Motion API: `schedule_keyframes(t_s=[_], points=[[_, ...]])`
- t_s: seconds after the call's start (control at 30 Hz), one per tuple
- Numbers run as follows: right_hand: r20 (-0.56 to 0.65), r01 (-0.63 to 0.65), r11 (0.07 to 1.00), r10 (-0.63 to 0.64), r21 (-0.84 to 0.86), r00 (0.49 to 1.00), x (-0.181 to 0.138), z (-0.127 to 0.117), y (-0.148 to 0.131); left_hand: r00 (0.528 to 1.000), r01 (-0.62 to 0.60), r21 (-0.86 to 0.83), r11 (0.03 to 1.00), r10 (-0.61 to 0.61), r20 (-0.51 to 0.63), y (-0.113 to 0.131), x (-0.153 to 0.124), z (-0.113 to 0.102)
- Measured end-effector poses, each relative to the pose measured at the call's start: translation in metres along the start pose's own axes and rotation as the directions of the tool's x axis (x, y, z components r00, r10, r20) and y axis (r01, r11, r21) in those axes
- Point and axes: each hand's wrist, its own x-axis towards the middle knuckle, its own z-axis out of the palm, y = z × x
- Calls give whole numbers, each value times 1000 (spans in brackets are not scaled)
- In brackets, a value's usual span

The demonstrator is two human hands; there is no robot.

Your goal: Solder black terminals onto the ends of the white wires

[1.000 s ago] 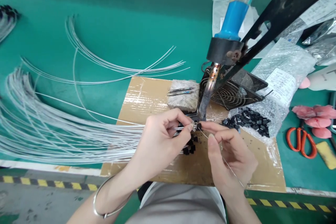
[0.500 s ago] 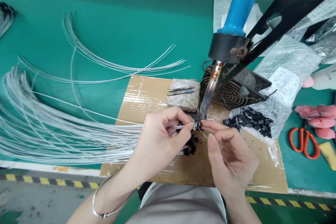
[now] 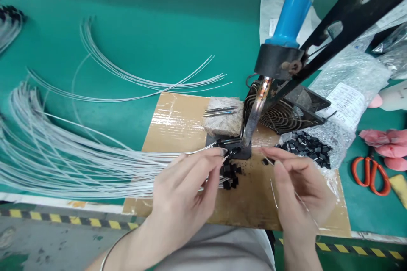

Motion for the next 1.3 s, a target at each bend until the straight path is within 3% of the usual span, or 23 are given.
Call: schedule_keyframes(t_s=[0.07,0.13,0.23,0.33,0.43,0.53,0.63,0.73,0.87,0.97,1.13,1.3], points=[[-76,13,1000,-13,-11,997,4,-7,3,993,-64,76,995,71,-95,-4,-15,6],[-143,7,1000,-9,-17,990,6,-13,5,987,-36,62,997,46,-155,-9,-28,13],[-234,-15,999,6,-35,972,8,-20,7,987,69,-29,997,-72,-145,-16,-37,15],[-291,-14,999,1,-41,957,9,-25,9,981,151,-10,989,-151,-120,-28,-25,0],[-316,-29,999,16,-38,949,10,-30,15,970,195,176,965,-163,-183,-57,12,-21],[-311,-37,999,31,-15,950,13,-32,21,947,305,227,925,-270,-173,-100,67,-33],[-300,-41,999,41,4,953,15,-32,25,945,323,209,923,-299,-135,-136,120,-26],[-298,-62,998,64,16,952,14,-32,27,951,308,165,937,-296,-92,-153,156,-6],[-296,-75,997,76,16,952,13,-34,31,957,286,92,954,-281,-68,-154,176,21],[-297,-62,998,57,-8,953,13,-35,33,948,304,16,953,-300,-109,-149,181,22],[-283,-60,998,56,-5,957,12,-35,34,911,302,-173,937,-338,-238,-130,182,-19],[-268,-27,1000,27,4,963,12,-35,34,906,183,-289,940,-275,-322,-93,151,-65]])
